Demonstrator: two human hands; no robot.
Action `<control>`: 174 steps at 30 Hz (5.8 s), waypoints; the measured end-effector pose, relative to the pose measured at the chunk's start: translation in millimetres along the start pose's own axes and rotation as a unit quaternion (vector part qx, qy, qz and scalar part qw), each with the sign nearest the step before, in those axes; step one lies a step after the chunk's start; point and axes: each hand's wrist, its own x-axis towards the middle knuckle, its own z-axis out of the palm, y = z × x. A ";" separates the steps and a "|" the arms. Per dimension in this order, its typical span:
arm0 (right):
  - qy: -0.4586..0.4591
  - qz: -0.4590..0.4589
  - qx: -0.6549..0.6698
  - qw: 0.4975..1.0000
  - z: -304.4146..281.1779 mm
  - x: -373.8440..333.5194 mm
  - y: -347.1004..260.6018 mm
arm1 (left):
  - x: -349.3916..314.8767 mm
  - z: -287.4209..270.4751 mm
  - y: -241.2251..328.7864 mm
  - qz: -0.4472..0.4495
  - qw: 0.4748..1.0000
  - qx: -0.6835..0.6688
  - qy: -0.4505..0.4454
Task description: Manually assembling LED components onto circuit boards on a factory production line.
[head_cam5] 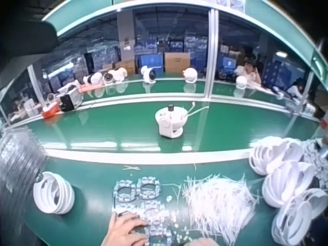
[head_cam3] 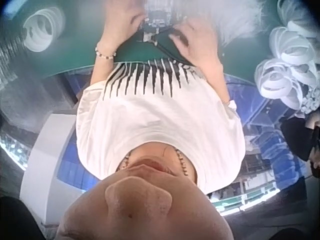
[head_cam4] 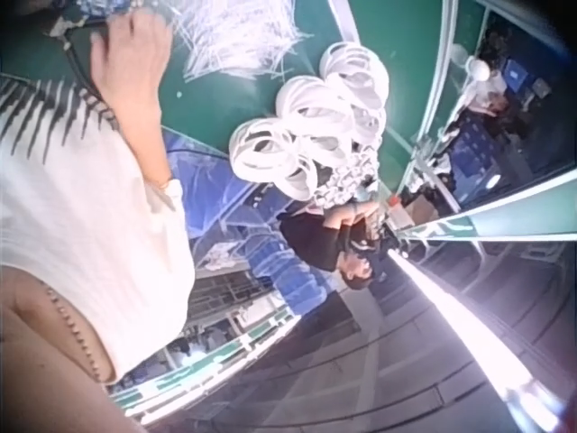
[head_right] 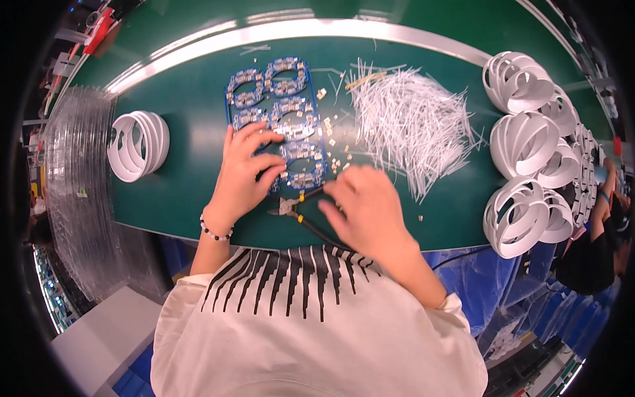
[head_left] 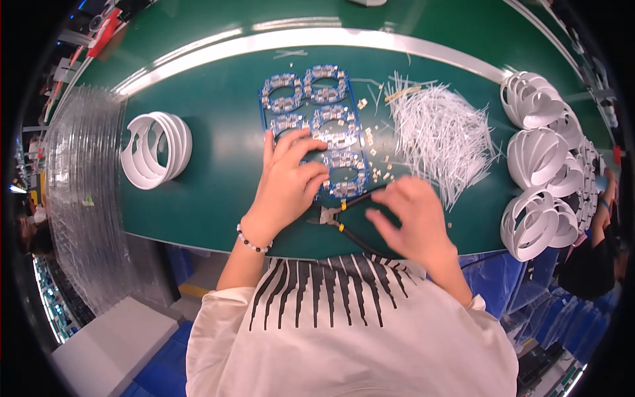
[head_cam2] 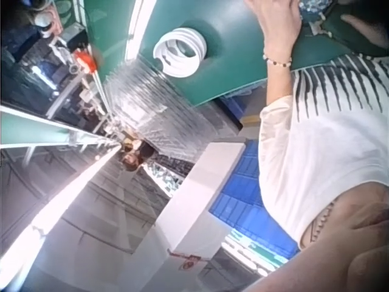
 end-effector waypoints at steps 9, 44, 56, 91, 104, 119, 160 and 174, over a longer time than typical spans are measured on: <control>-0.157 -0.023 -0.063 0.985 2.2 -24.7 -17.2 | -5.4 11.3 6.8 -0.001 0.998 -0.060 0.005; -0.176 -0.138 -0.243 0.944 -9.6 -22.4 -14.9 | 18.3 -0.7 30.5 0.105 0.974 -0.117 0.165; 0.144 0.098 -0.138 0.975 -189.3 65.3 47.5 | 354.5 -64.7 35.8 0.248 0.931 0.269 0.001; 0.049 0.365 -0.468 0.803 -221.2 182.8 224.5 | 514.9 95.8 86.9 0.084 0.994 0.037 -0.065; 0.168 0.356 -0.454 0.800 -315.4 123.4 180.4 | 431.8 54.1 116.3 0.227 0.964 -0.045 0.131; 0.188 0.015 -0.172 0.967 -207.3 -18.5 -1.3 | 77.6 -94.6 -5.3 0.007 0.994 0.056 0.095; 0.277 0.090 -0.027 0.956 30.7 -93.5 31.1 | 47.7 -36.8 19.4 -0.165 0.891 -0.350 0.238; 0.271 0.081 -0.031 0.959 32.8 -94.5 29.0 | 16.7 -35.7 -54.0 0.067 0.866 -0.034 0.495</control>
